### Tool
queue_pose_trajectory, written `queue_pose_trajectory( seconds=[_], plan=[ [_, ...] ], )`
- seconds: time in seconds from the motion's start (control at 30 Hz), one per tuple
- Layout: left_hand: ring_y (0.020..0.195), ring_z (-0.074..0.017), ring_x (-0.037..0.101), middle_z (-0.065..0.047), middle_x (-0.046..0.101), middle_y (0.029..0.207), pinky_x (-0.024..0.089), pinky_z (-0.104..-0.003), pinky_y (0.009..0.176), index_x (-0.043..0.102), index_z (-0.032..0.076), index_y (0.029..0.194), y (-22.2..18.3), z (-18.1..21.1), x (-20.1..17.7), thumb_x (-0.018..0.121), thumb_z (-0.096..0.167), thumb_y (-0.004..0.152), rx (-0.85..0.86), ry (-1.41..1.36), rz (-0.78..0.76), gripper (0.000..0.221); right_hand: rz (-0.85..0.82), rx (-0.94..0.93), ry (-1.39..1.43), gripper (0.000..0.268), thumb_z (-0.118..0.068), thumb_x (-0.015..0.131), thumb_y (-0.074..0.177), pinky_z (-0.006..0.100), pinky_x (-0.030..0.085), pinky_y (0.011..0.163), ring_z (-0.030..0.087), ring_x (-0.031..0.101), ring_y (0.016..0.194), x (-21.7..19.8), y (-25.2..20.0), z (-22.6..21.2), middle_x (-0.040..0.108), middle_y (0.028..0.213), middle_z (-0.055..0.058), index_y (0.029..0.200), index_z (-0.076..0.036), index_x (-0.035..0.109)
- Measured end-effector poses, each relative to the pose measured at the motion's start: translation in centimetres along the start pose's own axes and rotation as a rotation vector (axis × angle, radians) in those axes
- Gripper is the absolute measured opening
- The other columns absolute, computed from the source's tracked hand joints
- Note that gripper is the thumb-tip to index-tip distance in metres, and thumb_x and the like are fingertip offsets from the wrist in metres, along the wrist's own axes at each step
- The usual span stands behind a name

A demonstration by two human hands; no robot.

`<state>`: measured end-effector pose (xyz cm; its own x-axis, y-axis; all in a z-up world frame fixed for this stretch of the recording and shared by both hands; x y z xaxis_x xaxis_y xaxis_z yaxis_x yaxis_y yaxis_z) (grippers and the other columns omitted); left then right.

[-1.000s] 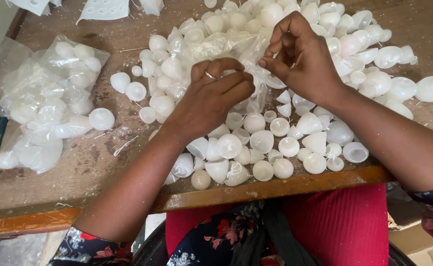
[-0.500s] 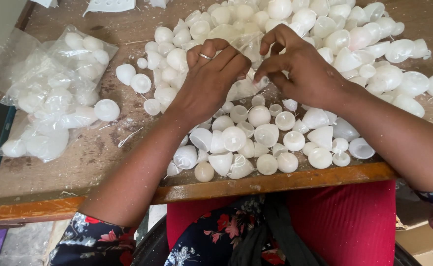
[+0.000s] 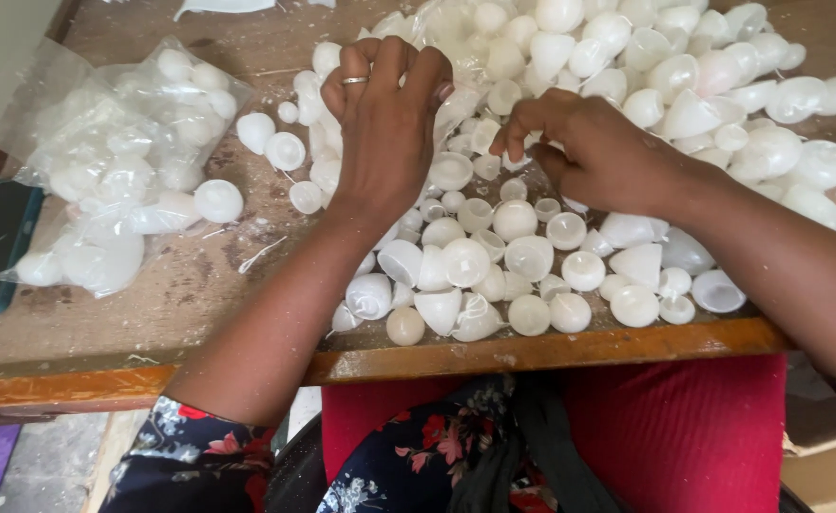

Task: Sorting small white plastic candle components and placing them into small clear plastic bags.

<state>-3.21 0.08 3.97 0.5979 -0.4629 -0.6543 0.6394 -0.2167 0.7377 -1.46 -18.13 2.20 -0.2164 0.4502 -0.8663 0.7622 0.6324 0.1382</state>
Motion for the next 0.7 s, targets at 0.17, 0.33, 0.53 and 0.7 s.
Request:
queue_pose_trajectory(
  seconds=[0.17, 0.33, 0.53, 0.7],
  plan=[
    [0.124, -0.0265, 0.048, -0.002, 0.057, 0.121, 0.031, -0.047, 0.102, 0.064, 0.015, 0.112, 0.1, -0.5, -0.3, 0.070, 0.008, 0.099, 0.111, -0.054, 0.009, 0.016, -0.022, -0.406, 0.000, 0.038, 0.003, 0.057, 0.093, 0.056, 0.032, 0.109, 0.031, 0.047, 0.134, 2.2, 0.1, -3.4, 0.060, 0.139, 0.011, 0.130, -0.008, 0.058],
    [0.129, -0.0259, 0.047, -0.001, 0.056, 0.131, 0.031, -0.046, 0.103, 0.062, 0.015, 0.114, -0.5, -0.7, 1.1, 0.066, 0.001, 0.095, 0.173, -0.137, -0.114, 0.024, -0.149, -0.312, -0.021, 0.047, -0.013, 0.052, 0.098, 0.048, 0.033, 0.099, 0.024, 0.049, 0.129, 3.4, 0.5, -3.5, 0.061, 0.127, 0.006, 0.145, -0.016, 0.053],
    [0.135, -0.0259, 0.045, -0.004, 0.054, 0.133, 0.031, -0.045, 0.104, 0.060, 0.014, 0.114, -0.8, -0.4, 1.9, 0.064, -0.003, 0.089, 0.194, -0.217, -0.214, 0.030, -0.222, -0.135, -0.128, 0.045, -0.017, 0.057, 0.094, 0.041, 0.034, 0.094, 0.023, 0.048, 0.105, 3.4, 0.5, -1.8, 0.063, 0.103, 0.007, 0.140, -0.016, 0.059],
    [0.135, -0.0267, 0.045, -0.004, 0.054, 0.135, 0.030, -0.046, 0.104, 0.060, 0.016, 0.111, -1.0, -0.2, 2.0, 0.062, -0.004, 0.093, 0.206, -0.214, -0.261, 0.027, -0.115, -0.038, -0.261, 0.012, -0.017, 0.064, 0.096, 0.040, 0.034, 0.095, 0.021, 0.050, 0.103, 3.0, 0.8, 0.3, 0.067, 0.091, 0.001, 0.102, -0.011, 0.073]
  ],
)
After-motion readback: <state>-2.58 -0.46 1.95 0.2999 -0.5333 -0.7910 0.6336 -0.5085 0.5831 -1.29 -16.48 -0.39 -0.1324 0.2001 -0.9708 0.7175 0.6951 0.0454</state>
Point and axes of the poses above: each hand's wrist, its own y-axis towards the middle knuckle, its own x-axis out of the palm, z = x × y, the point moved 6 cm from there along y, towards the middle knuckle
